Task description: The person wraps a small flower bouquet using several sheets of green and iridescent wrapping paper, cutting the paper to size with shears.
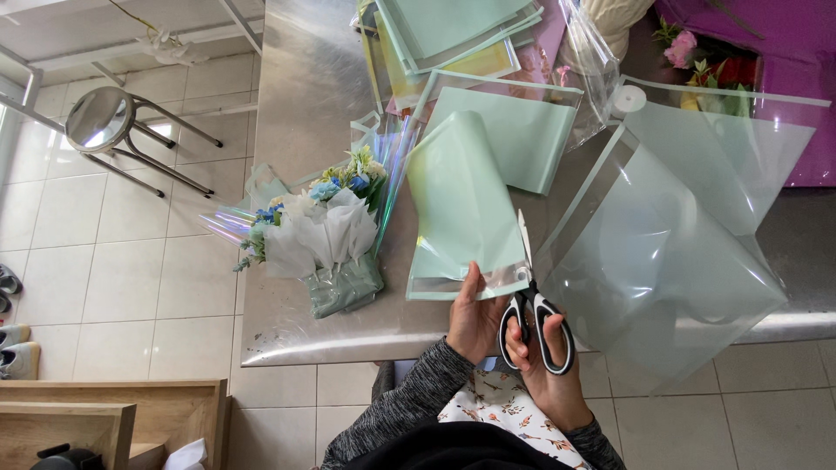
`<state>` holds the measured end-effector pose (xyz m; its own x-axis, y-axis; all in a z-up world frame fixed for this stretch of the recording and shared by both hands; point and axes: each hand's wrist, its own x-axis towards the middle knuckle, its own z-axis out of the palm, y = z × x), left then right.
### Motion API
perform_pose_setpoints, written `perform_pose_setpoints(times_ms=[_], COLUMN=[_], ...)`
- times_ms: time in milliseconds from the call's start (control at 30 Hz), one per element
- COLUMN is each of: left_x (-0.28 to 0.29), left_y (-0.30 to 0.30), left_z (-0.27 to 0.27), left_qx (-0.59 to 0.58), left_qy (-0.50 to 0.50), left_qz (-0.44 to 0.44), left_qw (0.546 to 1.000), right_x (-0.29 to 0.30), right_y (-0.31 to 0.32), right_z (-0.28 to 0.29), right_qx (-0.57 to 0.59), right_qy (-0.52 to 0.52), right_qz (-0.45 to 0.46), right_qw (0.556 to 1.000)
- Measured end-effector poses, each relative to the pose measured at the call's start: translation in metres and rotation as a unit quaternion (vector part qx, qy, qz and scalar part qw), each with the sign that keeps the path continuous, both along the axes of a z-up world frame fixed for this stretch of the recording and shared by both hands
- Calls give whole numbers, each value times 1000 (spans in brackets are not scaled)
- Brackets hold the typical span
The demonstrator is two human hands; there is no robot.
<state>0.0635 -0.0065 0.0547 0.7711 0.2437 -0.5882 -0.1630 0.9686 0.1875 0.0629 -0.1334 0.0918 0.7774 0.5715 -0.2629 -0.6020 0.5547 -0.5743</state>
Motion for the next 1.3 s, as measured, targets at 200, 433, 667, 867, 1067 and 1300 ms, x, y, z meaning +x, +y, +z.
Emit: perform_pose_setpoints(times_ms=[200,433,667,867,1067,1300], left_x=[-9,-11,-11,-12,-18,-28], left_y=[-7,-9,-12,-12,-5,2], left_z=[18,18,13,-25,-10,1], left_qx=[20,27,100,119,145,208], left_qy=[-57,-4,-27,4,28,-3], left_qz=[-96,-155,-108,-90,-95,-144], left_qw=[994,988,989,989,984,967], right_x=[3,10,19,28,40,51], right_y=[4,12,18,22,29,52], right_z=[7,17,1,-28,-50,-17], right_qx=[-4,-41,-26,-45,-81,-102], right_qy=[-11,-55,-35,3,7,4], right_qz=[-2,-15,-41,-28,-41,-41], right_qw=[1000,998,998,999,996,994])
